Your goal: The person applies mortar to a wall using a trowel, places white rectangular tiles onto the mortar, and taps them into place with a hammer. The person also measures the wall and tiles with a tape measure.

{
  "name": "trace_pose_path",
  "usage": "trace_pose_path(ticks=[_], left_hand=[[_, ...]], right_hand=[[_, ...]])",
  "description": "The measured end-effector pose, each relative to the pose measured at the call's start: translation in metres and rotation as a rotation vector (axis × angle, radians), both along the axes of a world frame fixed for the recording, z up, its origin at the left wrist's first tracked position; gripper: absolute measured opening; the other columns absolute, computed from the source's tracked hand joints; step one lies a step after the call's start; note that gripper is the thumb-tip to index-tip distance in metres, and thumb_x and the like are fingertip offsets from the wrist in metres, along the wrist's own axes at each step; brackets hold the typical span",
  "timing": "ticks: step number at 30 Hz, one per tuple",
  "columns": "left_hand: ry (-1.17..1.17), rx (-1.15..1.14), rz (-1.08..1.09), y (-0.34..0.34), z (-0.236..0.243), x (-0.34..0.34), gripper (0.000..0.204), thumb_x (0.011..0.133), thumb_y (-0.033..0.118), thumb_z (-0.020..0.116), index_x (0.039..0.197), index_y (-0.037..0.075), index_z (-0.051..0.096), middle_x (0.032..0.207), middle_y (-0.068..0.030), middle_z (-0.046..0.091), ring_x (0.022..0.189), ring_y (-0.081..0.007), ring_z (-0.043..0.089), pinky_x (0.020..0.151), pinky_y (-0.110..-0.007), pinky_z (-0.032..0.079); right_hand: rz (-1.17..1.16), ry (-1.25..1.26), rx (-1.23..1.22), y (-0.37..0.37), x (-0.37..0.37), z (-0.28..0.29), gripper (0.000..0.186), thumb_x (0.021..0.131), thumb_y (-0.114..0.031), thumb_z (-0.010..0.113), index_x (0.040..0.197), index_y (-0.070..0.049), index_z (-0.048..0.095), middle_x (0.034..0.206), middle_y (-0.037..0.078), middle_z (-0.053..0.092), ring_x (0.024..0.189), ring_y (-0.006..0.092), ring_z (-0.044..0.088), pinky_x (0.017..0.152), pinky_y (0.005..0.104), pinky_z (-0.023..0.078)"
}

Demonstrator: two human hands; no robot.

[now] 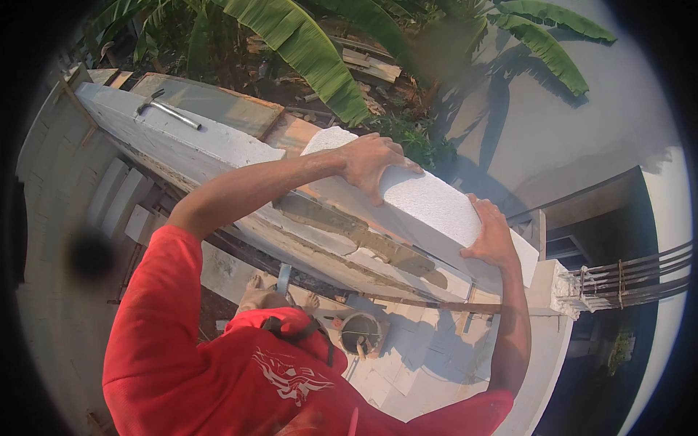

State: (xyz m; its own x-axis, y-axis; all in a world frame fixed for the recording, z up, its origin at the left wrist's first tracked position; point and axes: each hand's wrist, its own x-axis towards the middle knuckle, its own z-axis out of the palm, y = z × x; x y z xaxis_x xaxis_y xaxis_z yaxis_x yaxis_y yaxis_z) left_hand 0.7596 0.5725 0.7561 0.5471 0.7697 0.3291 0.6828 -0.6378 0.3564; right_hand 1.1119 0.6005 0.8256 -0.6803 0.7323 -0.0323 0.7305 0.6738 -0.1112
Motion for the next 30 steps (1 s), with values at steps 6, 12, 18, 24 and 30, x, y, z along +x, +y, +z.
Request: trace_pose_path(ticks=[6, 12, 18, 24, 30], left_hand=[[-0.002, -0.150, 0.020, -0.007, -0.060, -0.009, 0.095, 0.047, 0.043, 0.083, 0.139, 0.025, 0.064, 0.110, -0.0142, 0.068, 0.107, -0.0340, 0.064, 0.093, -0.046, 0.045], [0.077, -0.262, 0.043, -0.022, -0.086, -0.021, 0.096, 0.049, 0.040, 0.082, 0.142, 0.027, 0.061, 0.116, -0.0162, 0.065, 0.111, -0.0350, 0.062, 0.101, -0.048, 0.042], [0.108, -0.284, 0.078, -0.037, -0.098, -0.031, 0.094, 0.051, 0.039, 0.081, 0.142, 0.028, 0.061, 0.120, -0.0157, 0.064, 0.114, -0.0354, 0.061, 0.103, -0.049, 0.041], [0.088, -0.275, 0.098, -0.042, -0.106, -0.037, 0.096, 0.046, 0.040, 0.083, 0.139, 0.029, 0.063, 0.117, -0.0124, 0.066, 0.113, -0.0353, 0.061, 0.099, -0.051, 0.043], [0.145, -0.279, 0.098, -0.039, -0.106, -0.037, 0.097, 0.046, 0.039, 0.083, 0.140, 0.029, 0.063, 0.119, -0.0123, 0.066, 0.116, -0.0333, 0.060, 0.096, -0.049, 0.042]], right_hand=[[0.064, 0.022, -0.097, 0.012, -0.002, -0.087, 0.119, 0.042, -0.026, 0.091, 0.149, -0.002, 0.045, 0.136, 0.023, 0.054, 0.130, 0.0410, 0.049, 0.113, 0.0462, 0.038], [0.096, 0.030, -0.189, 0.009, -0.012, -0.136, 0.119, 0.045, -0.026, 0.093, 0.149, 0.000, 0.043, 0.135, 0.022, 0.054, 0.128, 0.0397, 0.049, 0.111, 0.0460, 0.039], [0.104, 0.032, -0.175, -0.001, -0.030, -0.146, 0.119, 0.046, -0.022, 0.094, 0.151, -0.001, 0.041, 0.134, 0.021, 0.054, 0.127, 0.0394, 0.049, 0.110, 0.0463, 0.040], [0.076, -0.013, -0.205, -0.009, -0.044, -0.143, 0.121, 0.047, -0.021, 0.095, 0.153, -0.003, 0.038, 0.136, 0.023, 0.052, 0.128, 0.0405, 0.048, 0.111, 0.0478, 0.038], [0.081, 0.012, -0.181, -0.013, -0.044, -0.148, 0.120, 0.048, -0.020, 0.094, 0.152, -0.004, 0.038, 0.131, 0.019, 0.054, 0.125, 0.0380, 0.050, 0.108, 0.0481, 0.039]])
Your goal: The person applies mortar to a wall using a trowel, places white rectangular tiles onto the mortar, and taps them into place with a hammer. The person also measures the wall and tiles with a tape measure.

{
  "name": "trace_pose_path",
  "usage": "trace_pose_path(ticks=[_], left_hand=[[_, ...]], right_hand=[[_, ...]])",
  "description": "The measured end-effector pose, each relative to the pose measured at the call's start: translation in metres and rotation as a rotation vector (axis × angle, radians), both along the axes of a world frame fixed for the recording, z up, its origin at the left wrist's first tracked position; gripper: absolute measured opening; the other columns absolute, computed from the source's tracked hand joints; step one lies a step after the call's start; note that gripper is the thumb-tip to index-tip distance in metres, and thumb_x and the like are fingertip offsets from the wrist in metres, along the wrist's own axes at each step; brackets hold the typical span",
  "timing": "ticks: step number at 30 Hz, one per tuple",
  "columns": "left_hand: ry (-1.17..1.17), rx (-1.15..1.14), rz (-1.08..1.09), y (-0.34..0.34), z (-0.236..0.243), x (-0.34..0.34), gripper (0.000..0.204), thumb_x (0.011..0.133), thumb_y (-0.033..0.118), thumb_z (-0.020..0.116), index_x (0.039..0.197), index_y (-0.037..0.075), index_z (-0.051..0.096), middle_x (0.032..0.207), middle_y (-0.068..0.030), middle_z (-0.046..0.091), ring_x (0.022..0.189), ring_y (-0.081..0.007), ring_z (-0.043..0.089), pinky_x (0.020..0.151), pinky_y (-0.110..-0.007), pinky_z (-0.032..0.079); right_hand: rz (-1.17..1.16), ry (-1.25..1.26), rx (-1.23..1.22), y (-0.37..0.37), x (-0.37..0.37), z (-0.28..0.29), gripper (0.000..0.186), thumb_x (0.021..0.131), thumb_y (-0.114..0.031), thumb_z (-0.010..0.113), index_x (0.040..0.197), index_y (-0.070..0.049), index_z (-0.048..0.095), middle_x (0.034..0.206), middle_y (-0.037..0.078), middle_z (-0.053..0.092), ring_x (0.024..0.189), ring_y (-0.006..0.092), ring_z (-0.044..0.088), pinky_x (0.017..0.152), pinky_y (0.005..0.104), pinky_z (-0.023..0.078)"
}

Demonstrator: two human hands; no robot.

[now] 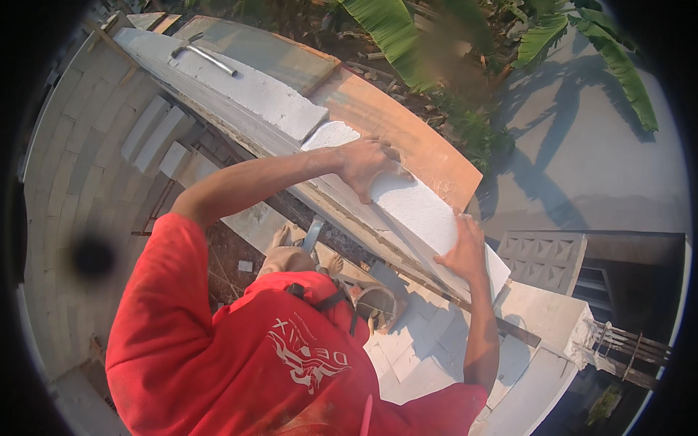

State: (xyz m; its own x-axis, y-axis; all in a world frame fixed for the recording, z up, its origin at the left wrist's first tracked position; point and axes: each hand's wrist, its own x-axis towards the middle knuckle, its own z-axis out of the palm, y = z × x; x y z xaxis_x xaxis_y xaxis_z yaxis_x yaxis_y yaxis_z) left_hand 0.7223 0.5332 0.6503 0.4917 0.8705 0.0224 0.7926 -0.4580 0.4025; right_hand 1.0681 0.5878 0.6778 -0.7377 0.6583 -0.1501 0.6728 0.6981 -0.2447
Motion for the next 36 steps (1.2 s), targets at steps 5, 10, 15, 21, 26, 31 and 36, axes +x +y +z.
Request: trace_pose_path(ticks=[5, 10, 15, 21, 26, 31, 36], left_hand=[[-0.015, 0.018, -0.020, 0.000, 0.000, -0.003, 0.094, 0.051, 0.036, 0.081, 0.142, 0.028, 0.060, 0.121, -0.0165, 0.063, 0.116, -0.0342, 0.061, 0.102, -0.049, 0.045], [-0.031, 0.013, -0.026, 0.002, -0.002, -0.003, 0.095, 0.050, 0.036, 0.081, 0.142, 0.029, 0.060, 0.123, -0.0159, 0.063, 0.117, -0.0343, 0.060, 0.103, -0.049, 0.044], [-0.023, -0.023, -0.025, 0.003, 0.001, -0.004, 0.094, 0.051, 0.034, 0.081, 0.143, 0.029, 0.060, 0.123, -0.0152, 0.063, 0.120, -0.0340, 0.059, 0.107, -0.049, 0.040], [0.006, -0.020, -0.048, 0.006, -0.003, -0.008, 0.109, 0.048, 0.051, 0.091, 0.148, 0.030, 0.054, 0.141, -0.0140, 0.056, 0.133, -0.0383, 0.049, 0.110, -0.061, 0.035], [0.140, 0.022, 0.117, 0.002, 0.006, -0.070, 0.121, 0.051, 0.061, 0.091, 0.156, 0.027, 0.041, 0.155, -0.0150, 0.043, 0.146, -0.0393, 0.034, 0.122, -0.059, 0.023], [0.337, -0.090, 0.238, -0.038, 0.004, -0.127, 0.131, 0.044, 0.049, 0.094, 0.159, 0.026, 0.035, 0.160, -0.0105, 0.035, 0.150, -0.0385, 0.025, 0.125, -0.059, 0.020], [0.357, -0.074, 0.300, -0.046, 0.001, -0.122, 0.125, 0.053, 0.025, 0.095, 0.160, 0.032, 0.031, 0.163, -0.0036, 0.031, 0.151, -0.0309, 0.027, 0.131, -0.054, 0.012]], right_hand=[[0.013, 0.004, 0.051, 0.002, 0.000, -0.005, 0.118, 0.049, -0.020, 0.094, 0.152, -0.004, 0.038, 0.130, 0.018, 0.053, 0.125, 0.0374, 0.050, 0.107, 0.0478, 0.039], [-0.021, -0.007, 0.035, 0.001, -0.002, -0.006, 0.116, 0.049, -0.020, 0.093, 0.151, -0.004, 0.039, 0.128, 0.017, 0.053, 0.123, 0.0375, 0.050, 0.107, 0.0480, 0.039], [-0.019, -0.010, 0.024, 0.002, -0.003, -0.006, 0.117, 0.048, -0.019, 0.094, 0.151, -0.003, 0.039, 0.129, 0.017, 0.053, 0.124, 0.0380, 0.050, 0.107, 0.0483, 0.040], [-0.074, -0.080, -0.053, 0.003, -0.010, 0.002, 0.128, 0.047, -0.022, 0.098, 0.156, -0.004, 0.033, 0.148, 0.026, 0.045, 0.137, 0.0439, 0.042, 0.116, 0.0485, 0.036], [-0.128, 0.001, 0.038, -0.025, -0.007, 0.020, 0.128, 0.053, -0.022, 0.098, 0.159, -0.010, 0.028, 0.155, 0.024, 0.038, 0.143, 0.0423, 0.036, 0.120, 0.0510, 0.032], [-0.328, 0.540, 0.130, -0.099, 0.035, -0.006, 0.082, 0.075, -0.019, 0.087, 0.145, -0.003, 0.049, 0.135, 0.018, 0.058, 0.128, 0.0340, 0.054, 0.108, 0.0459, 0.044], [-1.084, 1.107, -0.192, -0.159, 0.098, -0.111, 0.028, 0.096, -0.018, 0.069, 0.114, 0.004, 0.070, 0.095, 0.013, 0.072, 0.092, 0.0212, 0.070, 0.087, 0.0338, 0.054]])
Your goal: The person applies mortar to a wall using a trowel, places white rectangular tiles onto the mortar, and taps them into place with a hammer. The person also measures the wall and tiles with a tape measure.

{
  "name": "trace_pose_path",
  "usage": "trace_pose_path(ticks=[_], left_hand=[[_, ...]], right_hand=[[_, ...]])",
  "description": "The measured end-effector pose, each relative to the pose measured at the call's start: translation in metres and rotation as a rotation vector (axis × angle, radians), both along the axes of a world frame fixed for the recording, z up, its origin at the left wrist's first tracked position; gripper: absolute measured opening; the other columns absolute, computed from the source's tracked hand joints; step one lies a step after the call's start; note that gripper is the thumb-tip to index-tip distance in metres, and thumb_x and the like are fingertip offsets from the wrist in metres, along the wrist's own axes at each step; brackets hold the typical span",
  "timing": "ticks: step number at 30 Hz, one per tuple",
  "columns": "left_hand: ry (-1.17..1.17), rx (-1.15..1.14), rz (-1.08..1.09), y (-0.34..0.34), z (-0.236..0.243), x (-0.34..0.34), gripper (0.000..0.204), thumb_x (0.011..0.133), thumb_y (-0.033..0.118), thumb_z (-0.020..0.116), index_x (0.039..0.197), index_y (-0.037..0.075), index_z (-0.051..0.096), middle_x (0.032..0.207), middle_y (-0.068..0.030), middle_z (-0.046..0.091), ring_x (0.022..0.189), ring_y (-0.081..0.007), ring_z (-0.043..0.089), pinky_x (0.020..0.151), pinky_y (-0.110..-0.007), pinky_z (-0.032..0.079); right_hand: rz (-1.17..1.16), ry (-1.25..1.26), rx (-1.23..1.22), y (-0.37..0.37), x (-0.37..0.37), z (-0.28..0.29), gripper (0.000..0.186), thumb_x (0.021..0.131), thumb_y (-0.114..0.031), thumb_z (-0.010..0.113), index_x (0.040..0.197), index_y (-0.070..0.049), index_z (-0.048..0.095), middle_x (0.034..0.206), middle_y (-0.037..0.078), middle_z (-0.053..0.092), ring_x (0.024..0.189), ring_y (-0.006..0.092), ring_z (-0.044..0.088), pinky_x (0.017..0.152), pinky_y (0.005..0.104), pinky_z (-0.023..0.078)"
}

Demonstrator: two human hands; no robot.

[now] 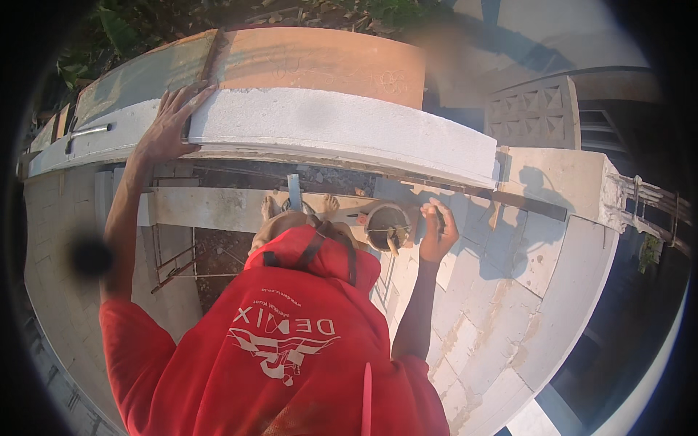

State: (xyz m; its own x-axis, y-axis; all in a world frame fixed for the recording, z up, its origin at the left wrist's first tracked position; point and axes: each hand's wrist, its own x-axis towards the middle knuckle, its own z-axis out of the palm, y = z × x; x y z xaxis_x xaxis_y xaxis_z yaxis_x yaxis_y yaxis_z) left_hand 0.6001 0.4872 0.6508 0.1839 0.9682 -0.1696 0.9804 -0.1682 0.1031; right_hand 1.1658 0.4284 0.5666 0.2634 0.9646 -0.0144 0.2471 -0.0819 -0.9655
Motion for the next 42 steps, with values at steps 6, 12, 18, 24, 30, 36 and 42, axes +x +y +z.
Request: trace_pose_path(ticks=[6, 12, 18, 24, 30, 36, 42], left_hand=[[-0.016, 0.016, -0.082, 0.000, 0.000, -0.003, 0.112, 0.062, 0.012, 0.089, 0.159, 0.016, 0.033, 0.158, -0.0115, 0.038, 0.147, -0.0355, 0.034, 0.126, -0.058, 0.016], [-0.003, 0.061, -0.115, 0.005, -0.004, -0.004, 0.111, 0.059, 0.010, 0.090, 0.158, 0.016, 0.038, 0.152, -0.0138, 0.044, 0.142, -0.0374, 0.039, 0.125, -0.052, 0.024], [-0.036, 0.075, -0.146, 0.005, -0.002, 0.000, 0.114, 0.059, 0.007, 0.092, 0.158, 0.016, 0.036, 0.154, -0.0122, 0.045, 0.140, -0.0363, 0.042, 0.125, -0.053, 0.025], [0.004, 0.073, -0.164, 0.007, -0.009, -0.008, 0.117, 0.059, 0.008, 0.093, 0.159, 0.016, 0.032, 0.158, -0.0090, 0.042, 0.142, -0.0349, 0.041, 0.125, -0.055, 0.023], [-0.027, 0.095, -0.176, 0.007, -0.013, -0.011, 0.113, 0.060, 0.008, 0.092, 0.157, 0.015, 0.034, 0.158, -0.0081, 0.044, 0.145, -0.0337, 0.039, 0.126, -0.055, 0.022], [-0.030, 0.083, -0.161, 0.006, -0.012, -0.010, 0.111, 0.062, 0.011, 0.091, 0.157, 0.014, 0.034, 0.157, -0.0087, 0.044, 0.145, -0.0341, 0.039, 0.126, -0.054, 0.020], [0.061, 0.030, -0.116, 0.005, -0.008, -0.007, 0.112, 0.061, 0.014, 0.093, 0.157, 0.014, 0.034, 0.157, -0.0087, 0.044, 0.146, -0.0337, 0.038, 0.126, -0.055, 0.019]], right_hand=[[-0.462, 0.481, -0.013, 0.035, 0.088, -0.076, 0.041, 0.103, -0.031, 0.055, 0.127, 0.002, 0.060, 0.111, 0.013, 0.068, 0.105, 0.0247, 0.066, 0.097, 0.0400, 0.051], [-0.575, 0.720, 0.249, 0.151, 0.063, -0.101, 0.049, 0.104, -0.037, 0.042, 0.134, -0.002, 0.056, 0.135, 0.012, 0.059, 0.132, 0.0272, 0.052, 0.113, 0.0442, 0.038], [-0.507, 0.797, 0.287, 0.151, 0.065, -0.087, 0.052, 0.103, -0.039, 0.038, 0.137, -0.002, 0.054, 0.138, 0.013, 0.057, 0.133, 0.0275, 0.052, 0.113, 0.0412, 0.038], [-0.437, 0.932, 0.351, 0.165, 0.081, -0.099, 0.054, 0.105, -0.041, 0.037, 0.139, -0.002, 0.051, 0.139, 0.015, 0.055, 0.131, 0.0292, 0.054, 0.110, 0.0434, 0.043], [-0.415, 0.890, 0.329, 0.172, 0.077, -0.103, 0.055, 0.106, -0.044, 0.035, 0.140, -0.003, 0.050, 0.139, 0.016, 0.055, 0.129, 0.0310, 0.056, 0.109, 0.0461, 0.046], [-0.488, 0.978, 0.424, 0.165, 0.084, -0.091, 0.055, 0.106, -0.045, 0.034, 0.136, -0.002, 0.053, 0.132, 0.015, 0.061, 0.124, 0.0316, 0.059, 0.106, 0.0469, 0.048], [-0.376, 1.039, 0.400, 0.180, 0.081, -0.106, 0.062, 0.105, -0.050, 0.034, 0.132, 0.000, 0.057, 0.129, 0.018, 0.061, 0.122, 0.0323, 0.060, 0.106, 0.0467, 0.047]])
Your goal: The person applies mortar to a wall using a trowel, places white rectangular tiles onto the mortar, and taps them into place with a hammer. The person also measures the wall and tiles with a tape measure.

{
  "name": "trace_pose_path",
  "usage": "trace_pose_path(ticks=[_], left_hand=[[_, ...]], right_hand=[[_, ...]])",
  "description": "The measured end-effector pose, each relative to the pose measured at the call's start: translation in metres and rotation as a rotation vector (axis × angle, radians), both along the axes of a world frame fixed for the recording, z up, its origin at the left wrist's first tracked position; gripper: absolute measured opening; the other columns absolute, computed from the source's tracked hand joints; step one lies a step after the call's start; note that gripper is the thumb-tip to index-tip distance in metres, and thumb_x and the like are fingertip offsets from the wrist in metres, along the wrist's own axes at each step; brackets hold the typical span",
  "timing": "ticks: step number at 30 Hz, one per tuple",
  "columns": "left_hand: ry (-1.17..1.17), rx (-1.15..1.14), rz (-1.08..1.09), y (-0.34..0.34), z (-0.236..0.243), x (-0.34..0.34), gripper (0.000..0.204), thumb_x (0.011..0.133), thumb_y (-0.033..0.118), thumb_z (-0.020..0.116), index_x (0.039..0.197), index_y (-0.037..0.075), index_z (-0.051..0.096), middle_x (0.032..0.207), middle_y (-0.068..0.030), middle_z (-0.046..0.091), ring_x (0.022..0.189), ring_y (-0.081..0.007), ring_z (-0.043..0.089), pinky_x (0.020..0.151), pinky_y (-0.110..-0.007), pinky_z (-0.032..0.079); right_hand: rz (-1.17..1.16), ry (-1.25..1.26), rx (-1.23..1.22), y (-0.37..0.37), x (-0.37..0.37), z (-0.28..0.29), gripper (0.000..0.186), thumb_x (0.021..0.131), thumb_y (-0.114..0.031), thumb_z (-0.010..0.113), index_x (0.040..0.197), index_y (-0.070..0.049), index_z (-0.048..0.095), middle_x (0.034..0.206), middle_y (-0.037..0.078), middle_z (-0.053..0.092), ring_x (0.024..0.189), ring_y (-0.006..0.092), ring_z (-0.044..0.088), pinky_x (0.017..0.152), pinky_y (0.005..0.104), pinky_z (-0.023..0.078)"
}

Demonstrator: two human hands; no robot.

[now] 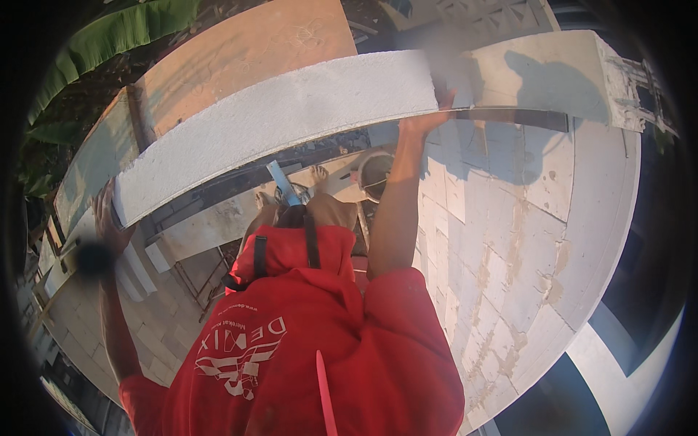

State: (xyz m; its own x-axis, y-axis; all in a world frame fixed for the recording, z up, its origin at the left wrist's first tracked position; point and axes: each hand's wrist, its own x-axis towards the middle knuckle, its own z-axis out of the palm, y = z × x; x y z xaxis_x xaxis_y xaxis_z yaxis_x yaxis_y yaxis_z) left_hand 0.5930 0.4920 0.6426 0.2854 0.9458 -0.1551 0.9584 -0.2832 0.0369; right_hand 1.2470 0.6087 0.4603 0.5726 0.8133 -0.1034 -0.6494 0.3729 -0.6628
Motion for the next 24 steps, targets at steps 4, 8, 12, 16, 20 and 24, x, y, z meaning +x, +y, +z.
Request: trace_pose_path(ticks=[4, 8, 12, 16, 20, 24], left_hand=[[-0.034, 0.020, -0.024, 0.001, -0.001, -0.001, 0.113, 0.061, 0.016, 0.093, 0.157, 0.015, 0.034, 0.157, -0.0087, 0.045, 0.146, -0.0333, 0.039, 0.126, -0.056, 0.018], [-0.032, -0.008, 0.019, 0.001, 0.000, 0.003, 0.115, 0.060, 0.016, 0.094, 0.157, 0.016, 0.033, 0.158, -0.0083, 0.043, 0.147, -0.0333, 0.036, 0.126, -0.057, 0.018], [-0.024, -0.076, 0.029, 0.003, 0.011, 0.007, 0.117, 0.059, 0.027, 0.095, 0.158, 0.016, 0.032, 0.160, -0.0083, 0.040, 0.150, -0.0342, 0.032, 0.126, -0.059, 0.015], [-0.130, -0.176, -0.057, 0.010, 0.021, -0.004, 0.106, 0.076, 0.060, 0.080, 0.159, 0.015, 0.033, 0.161, -0.0111, 0.038, 0.151, -0.0361, 0.028, 0.126, -0.060, 0.011], [-0.339, -0.282, 0.101, 0.015, 0.017, -0.023, 0.091, 0.091, 0.072, 0.053, 0.157, 0.012, 0.038, 0.161, -0.0141, 0.037, 0.151, -0.0371, 0.027, 0.125, -0.057, 0.010], [-0.228, -0.244, 0.164, 0.013, 0.006, -0.029, 0.075, 0.100, 0.062, 0.045, 0.154, 0.010, 0.043, 0.158, -0.0155, 0.041, 0.148, -0.0370, 0.031, 0.124, -0.054, 0.014]], right_hand=[[-0.099, -0.084, -0.113, -0.012, 0.017, 0.021, 0.066, 0.106, -0.052, 0.034, 0.124, 0.003, 0.065, 0.121, 0.019, 0.068, 0.121, 0.0311, 0.061, 0.106, 0.0491, 0.046], [-0.016, -0.216, -0.166, -0.008, 0.017, 0.043, 0.071, 0.106, -0.055, 0.031, 0.135, 0.005, 0.057, 0.131, 0.020, 0.064, 0.124, 0.0299, 0.060, 0.110, 0.0466, 0.044], [0.482, -0.252, -0.078, 0.004, 0.008, 0.040, 0.076, 0.105, -0.059, 0.028, 0.147, 0.003, 0.045, 0.143, 0.021, 0.056, 0.130, 0.0278, 0.057, 0.113, 0.0429, 0.043], [0.600, -0.229, -0.055, 0.006, 0.013, 0.029, 0.077, 0.104, -0.060, 0.031, 0.149, 0.002, 0.041, 0.148, 0.021, 0.051, 0.134, 0.0263, 0.053, 0.114, 0.0402, 0.043], [0.664, -0.235, -0.068, 0.006, 0.020, 0.029, 0.080, 0.103, -0.062, 0.031, 0.151, 0.002, 0.039, 0.149, 0.020, 0.050, 0.136, 0.0261, 0.051, 0.114, 0.0388, 0.042], [0.725, -0.313, -0.113, 0.012, 0.025, 0.044, 0.082, 0.104, -0.063, 0.027, 0.154, 0.001, 0.036, 0.151, 0.020, 0.048, 0.138, 0.0262, 0.049, 0.114, 0.0375, 0.041]])
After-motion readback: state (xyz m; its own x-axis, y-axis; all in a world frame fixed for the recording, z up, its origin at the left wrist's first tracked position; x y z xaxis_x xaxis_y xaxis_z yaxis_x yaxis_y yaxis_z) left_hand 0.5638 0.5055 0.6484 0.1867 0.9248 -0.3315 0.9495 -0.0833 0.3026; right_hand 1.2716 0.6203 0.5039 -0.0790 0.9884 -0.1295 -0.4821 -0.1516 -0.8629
